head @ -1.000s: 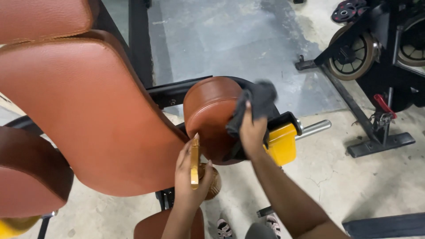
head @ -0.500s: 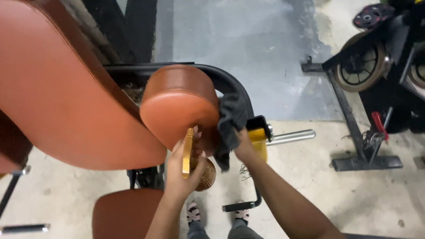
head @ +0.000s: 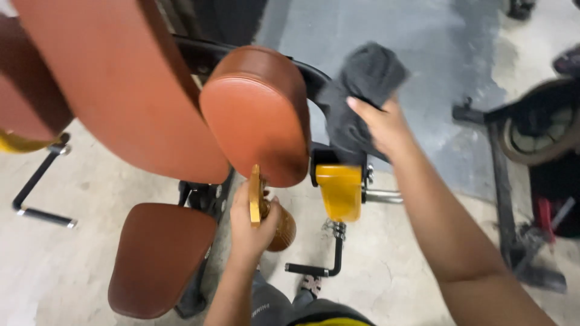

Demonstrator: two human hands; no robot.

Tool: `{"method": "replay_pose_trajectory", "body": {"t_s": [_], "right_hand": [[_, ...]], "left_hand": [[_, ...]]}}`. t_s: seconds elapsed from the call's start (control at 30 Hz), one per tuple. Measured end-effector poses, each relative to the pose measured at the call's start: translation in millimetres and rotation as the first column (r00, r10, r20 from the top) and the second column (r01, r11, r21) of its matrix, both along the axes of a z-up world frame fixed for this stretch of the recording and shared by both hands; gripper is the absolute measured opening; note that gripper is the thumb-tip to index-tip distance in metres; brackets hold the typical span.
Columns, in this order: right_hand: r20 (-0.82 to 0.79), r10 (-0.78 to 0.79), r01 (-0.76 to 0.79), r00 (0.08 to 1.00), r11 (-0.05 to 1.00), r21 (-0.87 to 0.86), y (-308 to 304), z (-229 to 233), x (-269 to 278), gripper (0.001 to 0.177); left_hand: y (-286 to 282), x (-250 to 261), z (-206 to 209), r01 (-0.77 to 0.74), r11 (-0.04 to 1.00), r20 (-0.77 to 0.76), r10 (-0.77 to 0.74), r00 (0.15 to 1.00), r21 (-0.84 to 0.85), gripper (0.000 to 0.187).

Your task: Cleaning a gym exercise machine using a spray bottle and cloth.

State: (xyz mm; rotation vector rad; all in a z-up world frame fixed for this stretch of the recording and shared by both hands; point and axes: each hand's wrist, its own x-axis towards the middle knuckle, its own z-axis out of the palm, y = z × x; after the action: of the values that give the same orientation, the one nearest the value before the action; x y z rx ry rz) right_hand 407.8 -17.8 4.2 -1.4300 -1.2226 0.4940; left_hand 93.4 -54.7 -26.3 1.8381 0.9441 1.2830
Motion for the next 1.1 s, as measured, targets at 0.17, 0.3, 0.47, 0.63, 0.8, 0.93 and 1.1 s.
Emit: {"method": "replay_pose_trajectory", "body": {"t_s": [0.17, 0.3, 0.47, 0.63, 0.8, 0.93, 1.1], "right_hand": [[-0.034, 0.09, -0.075, 0.995, 0.946, 0.314, 71, -58, -82, 0.048], [-0.212, -0.112, 0.145, 0.971, 0.978, 0.148, 39, -81, -113, 0.038], [0.44, -0.086, -0.057, 0.894, 0.952, 0.3, -11, -139, -105, 0.028], [0.891, -0.105, -0.161, 0.442, 0.968, 0.193, 21, -109, -101, 0.028], [0.917, -0.216, -0.083, 0.336, 0.963, 0.257, 64, -11, -153, 0.033], [0.977, -0.21, -0.101, 0.027, 0.972, 0.212, 94, -47, -197, 0.042], [0.942, -0.025, -0.203, -0.334, 0.978, -0.046, 78, -160, -217, 0.054]], "left_hand": [[-23, -20, -9, -0.138, 0.986, -0.076, 0.131, 0.988, -0.097, 0.043], [-30, -47, -26, -0.21, 0.974, -0.067, 0.205, 0.976, -0.079, 0.041], [-37, -67, -42, -0.302, 0.941, -0.11, 0.287, 0.952, -0.154, 0.046], [-33, -78, -39, -0.323, 0.932, -0.079, 0.314, 0.946, -0.165, 0.049], [-27, -80, -37, -0.287, 0.912, -0.044, 0.287, 0.957, -0.293, 0.053], [-18, -88, -51, -0.304, 0.94, -0.084, 0.294, 0.952, -0.156, 0.051], [-15, -112, -61, -0.32, 0.921, -0.139, 0.295, 0.945, -0.222, 0.046]]}}
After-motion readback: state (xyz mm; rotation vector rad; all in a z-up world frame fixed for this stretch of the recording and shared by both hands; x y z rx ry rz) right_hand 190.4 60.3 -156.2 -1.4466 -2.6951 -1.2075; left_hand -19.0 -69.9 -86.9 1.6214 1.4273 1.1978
